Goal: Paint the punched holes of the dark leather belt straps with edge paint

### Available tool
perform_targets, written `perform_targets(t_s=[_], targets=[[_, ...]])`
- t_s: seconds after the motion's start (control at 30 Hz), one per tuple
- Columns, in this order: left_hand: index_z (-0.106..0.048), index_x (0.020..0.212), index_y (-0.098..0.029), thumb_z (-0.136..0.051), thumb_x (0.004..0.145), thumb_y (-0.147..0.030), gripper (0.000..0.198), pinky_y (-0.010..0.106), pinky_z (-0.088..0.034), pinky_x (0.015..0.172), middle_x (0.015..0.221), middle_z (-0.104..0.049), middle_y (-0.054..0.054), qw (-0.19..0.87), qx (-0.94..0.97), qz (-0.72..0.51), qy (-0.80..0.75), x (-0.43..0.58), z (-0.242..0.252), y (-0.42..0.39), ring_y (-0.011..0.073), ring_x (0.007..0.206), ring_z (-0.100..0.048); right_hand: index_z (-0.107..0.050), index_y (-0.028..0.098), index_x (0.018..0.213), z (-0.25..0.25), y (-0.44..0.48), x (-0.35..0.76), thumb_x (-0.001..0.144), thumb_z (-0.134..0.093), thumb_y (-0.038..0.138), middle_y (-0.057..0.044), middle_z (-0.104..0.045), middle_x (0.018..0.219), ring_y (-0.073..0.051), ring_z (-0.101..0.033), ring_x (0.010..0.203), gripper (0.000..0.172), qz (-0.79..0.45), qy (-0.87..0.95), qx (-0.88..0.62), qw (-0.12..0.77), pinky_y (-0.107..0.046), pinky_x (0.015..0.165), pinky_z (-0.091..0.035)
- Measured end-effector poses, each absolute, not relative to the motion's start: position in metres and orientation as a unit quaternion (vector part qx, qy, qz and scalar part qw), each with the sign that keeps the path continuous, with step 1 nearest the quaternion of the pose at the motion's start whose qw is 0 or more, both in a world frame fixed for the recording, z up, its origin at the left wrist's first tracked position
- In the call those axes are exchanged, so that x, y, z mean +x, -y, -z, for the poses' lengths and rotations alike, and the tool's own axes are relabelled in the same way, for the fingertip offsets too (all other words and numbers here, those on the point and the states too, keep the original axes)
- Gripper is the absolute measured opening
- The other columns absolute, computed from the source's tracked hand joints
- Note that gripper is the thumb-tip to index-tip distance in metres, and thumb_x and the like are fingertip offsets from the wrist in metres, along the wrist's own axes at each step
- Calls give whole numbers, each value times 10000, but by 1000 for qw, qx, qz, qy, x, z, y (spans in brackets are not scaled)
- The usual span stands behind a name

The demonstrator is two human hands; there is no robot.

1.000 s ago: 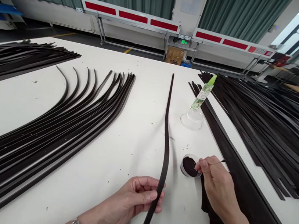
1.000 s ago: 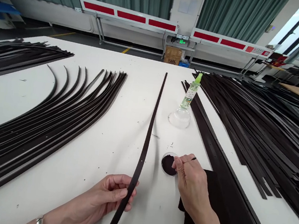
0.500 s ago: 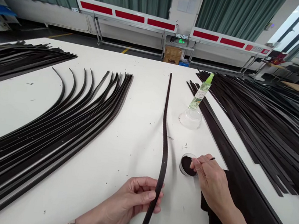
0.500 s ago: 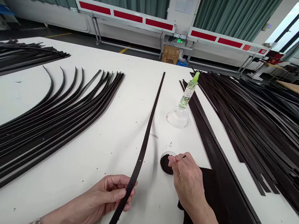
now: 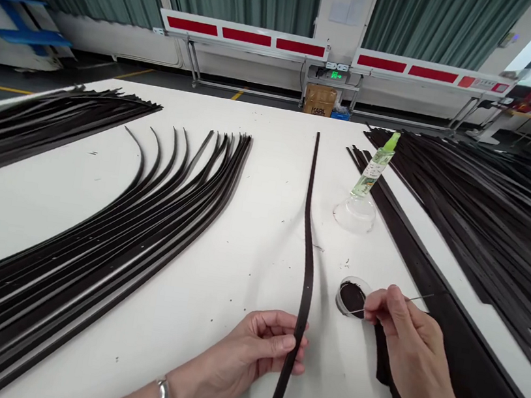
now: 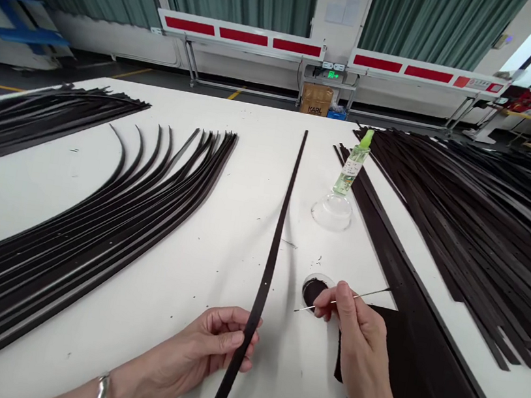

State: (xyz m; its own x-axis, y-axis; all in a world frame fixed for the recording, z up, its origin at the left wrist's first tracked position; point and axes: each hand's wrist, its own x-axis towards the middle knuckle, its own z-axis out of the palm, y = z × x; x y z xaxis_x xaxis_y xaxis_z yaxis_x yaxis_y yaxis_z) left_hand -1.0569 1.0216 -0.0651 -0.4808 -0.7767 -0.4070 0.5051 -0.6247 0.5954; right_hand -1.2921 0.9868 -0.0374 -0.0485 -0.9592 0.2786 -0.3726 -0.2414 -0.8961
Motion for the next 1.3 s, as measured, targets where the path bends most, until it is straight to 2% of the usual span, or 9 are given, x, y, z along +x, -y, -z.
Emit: perform_targets(t_s=[0.1,0.3,0.47,0.77,1.1,1.3], targets=[[-681,956,-130,-747,766,-147,201,357,-537,806,875,-680,77,393,327,837,194,-1057,66,-1023,152,787,-647,-633,176,753,36,-998,-1278,984,-418,360,-59,-643,739,-158,-588,673,365,479,-526,-625,323,-270,605,-470],[-689,969,-102,-737,774,-140,205,351,-549,801,879,-681,94,393,305,844,200,-1059,65,-1022,148,792,-643,-612,175,893,36,-1013,-1258,949,-391,73,-45,-649,819,-159,-588,821,250,468,-372,-764,243,-336,779,-448],[-691,949,-108,-755,755,-132,206,361,-557,795,872,-688,89,394,313,843,192,-1059,66,-1022,154,799,-650,-565,136,1022,40,-1010,-1251,864,-401,-72,-57,-645,837,-153,-571,806,308,477,-286,-809,194,-356,729,-447],[-696,966,-105,-750,765,-136,211,356,-555,795,873,-690,81,394,299,846,200,-1059,69,-1021,145,808,-644,-551,128,1004,43,-1011,-1250,849,-407,-90,-67,-643,856,-159,-564,819,304,469,-275,-816,194,-368,733,-453],[-696,950,-118,-764,753,-149,211,364,-555,791,875,-688,79,399,300,843,202,-1060,70,-1021,158,802,-647,-576,176,1028,42,-1010,-1248,872,-426,-28,-42,-670,830,-164,-594,774,297,446,-288,-827,183,-354,712,-474],[-698,947,-115,-757,757,-143,201,364,-551,802,890,-681,79,400,302,841,204,-1060,68,-1022,164,829,-646,-560,171,1056,47,-1011,-1248,855,-453,-48,-52,-682,857,-167,-599,780,316,450,-282,-833,154,-363,712,-477]])
